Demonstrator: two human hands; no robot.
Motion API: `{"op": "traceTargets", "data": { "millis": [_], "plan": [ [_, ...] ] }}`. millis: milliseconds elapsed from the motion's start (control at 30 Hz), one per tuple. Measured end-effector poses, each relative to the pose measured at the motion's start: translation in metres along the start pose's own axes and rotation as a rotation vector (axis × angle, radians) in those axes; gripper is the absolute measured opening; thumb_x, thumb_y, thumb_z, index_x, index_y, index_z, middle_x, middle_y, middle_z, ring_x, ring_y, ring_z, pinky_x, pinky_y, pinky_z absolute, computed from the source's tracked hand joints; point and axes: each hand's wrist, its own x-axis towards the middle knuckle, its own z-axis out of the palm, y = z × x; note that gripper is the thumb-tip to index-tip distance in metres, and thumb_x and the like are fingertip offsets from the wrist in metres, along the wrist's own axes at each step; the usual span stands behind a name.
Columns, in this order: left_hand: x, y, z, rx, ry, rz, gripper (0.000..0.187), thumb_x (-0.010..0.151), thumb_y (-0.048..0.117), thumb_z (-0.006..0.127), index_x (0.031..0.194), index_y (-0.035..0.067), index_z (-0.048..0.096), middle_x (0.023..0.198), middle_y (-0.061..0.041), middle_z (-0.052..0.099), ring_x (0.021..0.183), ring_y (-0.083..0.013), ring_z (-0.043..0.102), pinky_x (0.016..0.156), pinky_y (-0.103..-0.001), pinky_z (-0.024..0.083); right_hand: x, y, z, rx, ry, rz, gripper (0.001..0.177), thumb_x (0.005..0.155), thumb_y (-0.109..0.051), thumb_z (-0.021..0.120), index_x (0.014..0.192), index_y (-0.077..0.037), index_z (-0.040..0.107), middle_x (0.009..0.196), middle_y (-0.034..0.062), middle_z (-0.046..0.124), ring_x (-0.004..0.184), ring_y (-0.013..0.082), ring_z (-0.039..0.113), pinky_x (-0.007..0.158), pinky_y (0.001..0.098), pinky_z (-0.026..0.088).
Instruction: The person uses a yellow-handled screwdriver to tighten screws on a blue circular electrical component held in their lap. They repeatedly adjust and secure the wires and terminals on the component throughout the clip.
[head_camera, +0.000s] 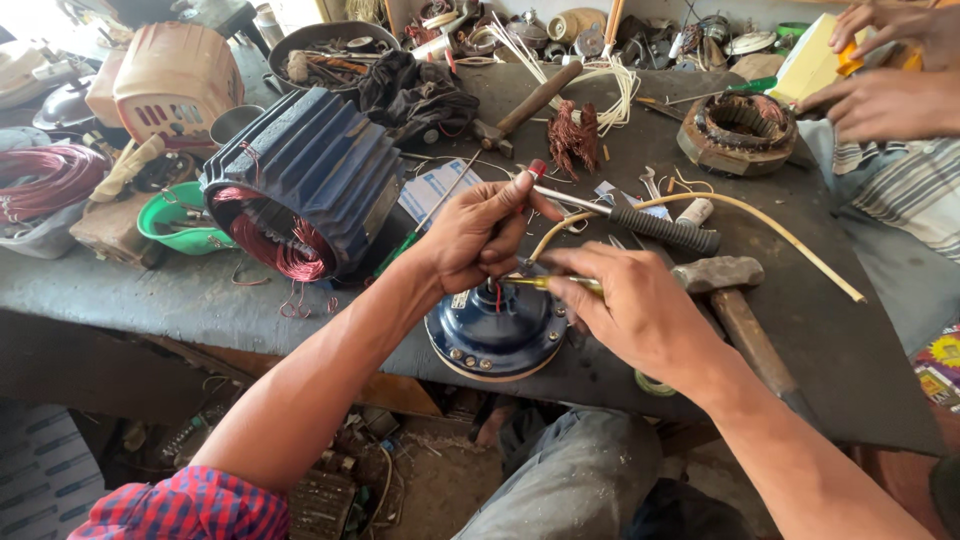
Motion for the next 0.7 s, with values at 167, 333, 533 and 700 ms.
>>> {"op": "traceTargets", "data": {
  "millis": [167,333,533,700],
  "plan": [
    [-0.005,0.000,0.005,0.045,-0.016,-0.010,0.051,0.108,0.045,0.049,0.102,-0.001,0.070,0.048,0.002,0.034,0.037,-0.0087,0.024,0.039,-0.028,0.025,-0.007,0.008,0.006,-0.039,0.020,-0.016,0.028,0.085,-0.009,0.072,0.112,-0.010,0.078,0.093,0.0087,0.076,0.072,0.0247,0.074,0.065,0.0365,0.055],
    [-0.008,0.003,0.006,0.045,-0.022,-0.002,0.051,0.109,0.044,0.049,0.100,-0.001,0.071,0.048,0.002,0.034,0.038,-0.0078,0.023,0.038,-0.027,0.024,-0.016,0.014,0.019,-0.037,0.166,-0.236,0.025,0.086,-0.008,0.072,0.110,-0.009,0.078,0.106,0.0061,0.076,0.082,0.0242,0.075,0.071,0.0329,0.058],
    [-0.010,0.004,0.004,0.015,-0.038,0.012,0.049,0.109,0.043,0.050,0.099,0.000,0.071,0.048,0.003,0.033,0.038,-0.0072,0.023,0.038,-0.026,0.025,-0.007,0.016,0.015,0.093,-0.048,0.031,0.031,0.091,-0.014,0.071,0.121,-0.009,0.073,0.097,0.0068,0.082,0.087,0.0178,0.078,0.078,0.0321,0.058],
    [-0.011,0.002,0.001,0.011,-0.030,0.027,0.046,0.110,0.040,0.051,0.099,-0.001,0.070,0.049,0.003,0.034,0.039,-0.0072,0.024,0.039,-0.026,0.024,0.010,0.026,0.005,0.061,-0.224,0.190,0.033,0.092,-0.019,0.071,0.124,-0.014,0.074,0.093,0.0062,0.083,0.079,0.0169,0.075,0.072,0.0322,0.058]
  ]
}}
